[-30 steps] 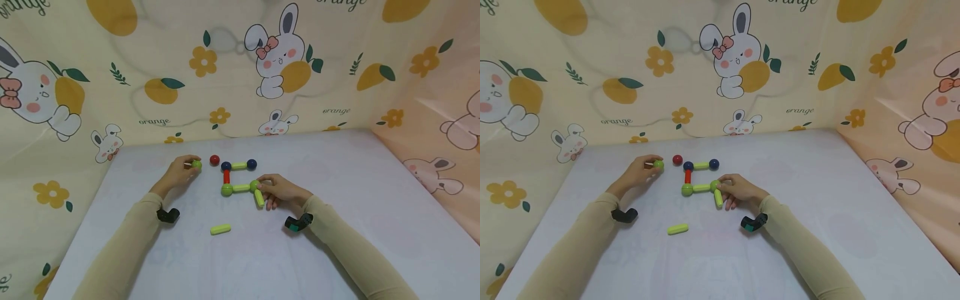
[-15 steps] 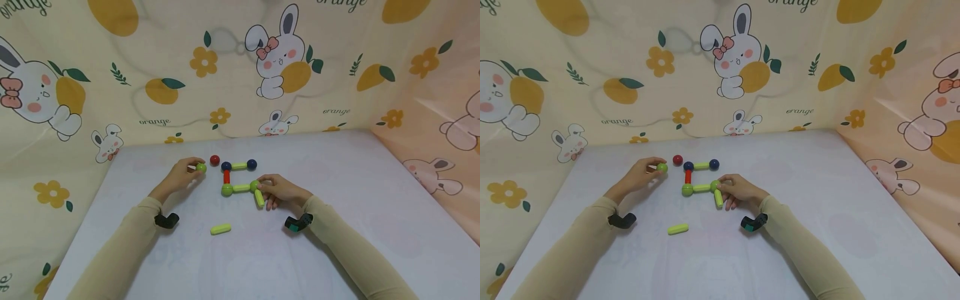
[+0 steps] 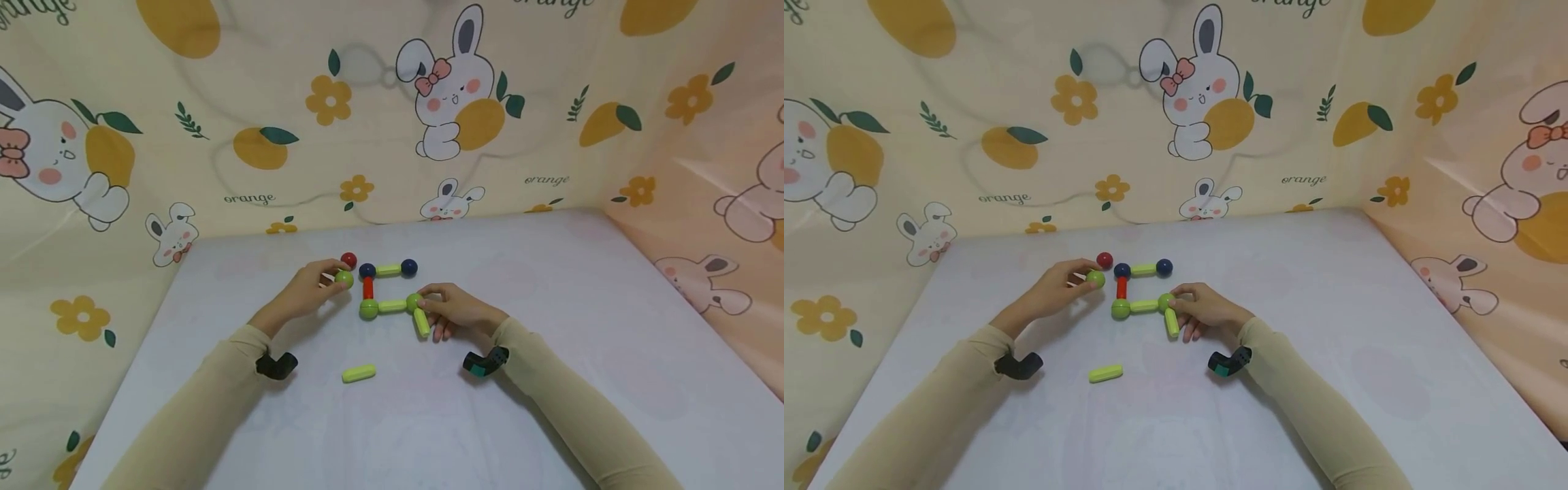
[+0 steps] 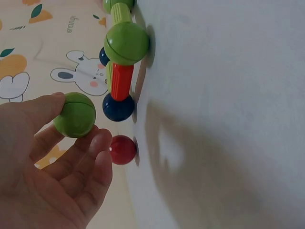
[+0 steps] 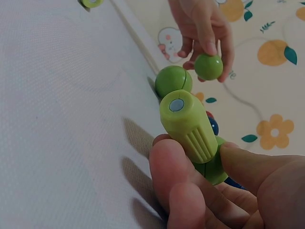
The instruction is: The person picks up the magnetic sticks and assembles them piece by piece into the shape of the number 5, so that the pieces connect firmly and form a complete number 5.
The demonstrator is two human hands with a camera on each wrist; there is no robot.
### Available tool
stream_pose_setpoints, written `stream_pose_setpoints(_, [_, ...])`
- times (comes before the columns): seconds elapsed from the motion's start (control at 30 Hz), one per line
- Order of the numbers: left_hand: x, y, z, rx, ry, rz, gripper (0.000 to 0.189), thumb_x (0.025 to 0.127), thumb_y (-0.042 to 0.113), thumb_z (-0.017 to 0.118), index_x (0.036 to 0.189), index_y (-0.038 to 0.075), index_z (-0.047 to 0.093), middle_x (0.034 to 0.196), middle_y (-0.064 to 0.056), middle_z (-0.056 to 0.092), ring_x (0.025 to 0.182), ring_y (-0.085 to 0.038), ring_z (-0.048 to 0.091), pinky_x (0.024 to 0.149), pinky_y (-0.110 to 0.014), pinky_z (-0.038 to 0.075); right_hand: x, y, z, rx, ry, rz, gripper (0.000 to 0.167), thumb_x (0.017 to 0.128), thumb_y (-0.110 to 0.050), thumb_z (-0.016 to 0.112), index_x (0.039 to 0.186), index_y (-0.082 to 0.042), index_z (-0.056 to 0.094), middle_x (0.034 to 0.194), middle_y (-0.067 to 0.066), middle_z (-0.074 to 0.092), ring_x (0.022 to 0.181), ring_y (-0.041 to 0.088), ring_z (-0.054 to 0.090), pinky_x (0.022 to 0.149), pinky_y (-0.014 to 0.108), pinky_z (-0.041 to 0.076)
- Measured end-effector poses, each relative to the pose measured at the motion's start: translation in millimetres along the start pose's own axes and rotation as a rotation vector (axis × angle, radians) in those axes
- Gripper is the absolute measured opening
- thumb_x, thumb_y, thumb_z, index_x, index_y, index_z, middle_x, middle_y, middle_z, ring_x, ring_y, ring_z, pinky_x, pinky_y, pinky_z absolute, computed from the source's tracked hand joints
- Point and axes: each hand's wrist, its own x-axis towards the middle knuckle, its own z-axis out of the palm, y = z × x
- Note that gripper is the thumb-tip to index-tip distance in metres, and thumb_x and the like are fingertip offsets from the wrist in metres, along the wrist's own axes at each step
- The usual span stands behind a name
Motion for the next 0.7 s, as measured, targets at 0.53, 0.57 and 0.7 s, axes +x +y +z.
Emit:
stream_pose_setpoints(0.53, [-8.2,17.5,19.5,0.017,-0.046,0.064,0.038,0.1,0.027,0.063,0.135,0.012,0.06,0.127,-0.014,0.064,0.109,-0.028,0.064,0.096,-0.043,0.055,2.9,2.3,1.0,0.003,-0.001,0.01,0.053,0.108,-0.03,0.05,0.152,-0.005,0.037,0.079,0.006,0.064,0.054,0.013,0.068,0.052,0.026,0.056])
stream_pose_setpoints(0.57, [-8.4,19.0,20.8,0.015,-0.05,0.075,0.038,0.1,0.026,0.064,0.135,0.012,0.06,0.127,-0.014,0.064,0.108,-0.028,0.064,0.095,-0.042,0.056,3.2,2.3,1.0,0.006,0.001,0.011,0.052,0.108,-0.03,0.05,0.152,-0.005,0.037,0.08,0.006,0.064,0.054,0.013,0.068,0.052,0.026,0.056])
stream_pose_setpoints(0.7, [-8.4,24.1,26.0,0.017,-0.071,0.132,0.038,0.1,0.024,0.064,0.134,0.008,0.061,0.126,-0.014,0.066,0.104,-0.025,0.066,0.091,-0.039,0.057,3.2,1.4,1.2,0.001,0.009,0.012,0.052,0.107,-0.031,0.05,0.152,-0.007,0.037,0.08,0.006,0.064,0.053,0.012,0.067,0.052,0.025,0.055])
